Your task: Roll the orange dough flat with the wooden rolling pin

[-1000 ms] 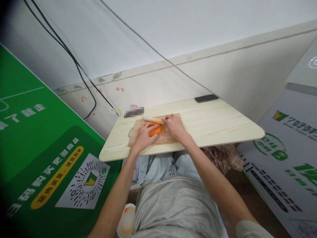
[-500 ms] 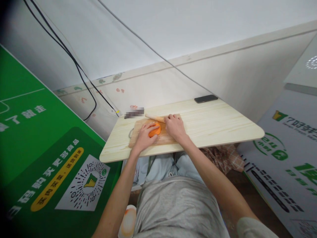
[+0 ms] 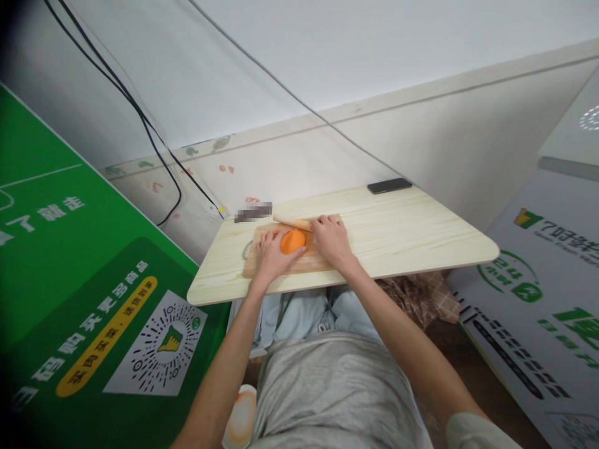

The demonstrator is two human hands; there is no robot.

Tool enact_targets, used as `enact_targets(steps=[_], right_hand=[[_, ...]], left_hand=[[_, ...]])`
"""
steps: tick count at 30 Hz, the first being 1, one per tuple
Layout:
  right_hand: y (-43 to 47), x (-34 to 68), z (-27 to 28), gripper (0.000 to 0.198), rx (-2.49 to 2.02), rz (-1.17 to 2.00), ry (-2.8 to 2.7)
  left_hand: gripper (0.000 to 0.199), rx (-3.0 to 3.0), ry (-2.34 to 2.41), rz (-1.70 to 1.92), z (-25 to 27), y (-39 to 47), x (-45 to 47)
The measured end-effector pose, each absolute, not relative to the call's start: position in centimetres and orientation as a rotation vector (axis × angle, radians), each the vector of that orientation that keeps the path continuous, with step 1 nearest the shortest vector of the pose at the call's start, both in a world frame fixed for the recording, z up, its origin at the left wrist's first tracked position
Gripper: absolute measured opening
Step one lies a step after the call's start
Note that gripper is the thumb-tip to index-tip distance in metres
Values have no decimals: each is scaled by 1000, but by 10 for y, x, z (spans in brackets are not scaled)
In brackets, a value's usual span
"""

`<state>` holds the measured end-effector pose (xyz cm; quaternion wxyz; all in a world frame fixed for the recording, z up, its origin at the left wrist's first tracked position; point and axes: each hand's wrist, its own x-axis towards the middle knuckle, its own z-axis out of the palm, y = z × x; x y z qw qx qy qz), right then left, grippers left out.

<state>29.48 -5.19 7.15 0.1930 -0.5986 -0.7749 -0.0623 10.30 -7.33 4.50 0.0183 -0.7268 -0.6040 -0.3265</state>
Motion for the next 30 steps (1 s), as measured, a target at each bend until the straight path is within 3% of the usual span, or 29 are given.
enact_targets(steps=[10, 30], right_hand=[[-58, 293, 79, 41, -1668, -130, -2163], [-45, 302, 80, 40, -1486, -106, -2360]], left_hand=[[31, -2543, -1590, -1184, 42, -68, 93], [32, -2578, -1607, -1169, 43, -68, 94]])
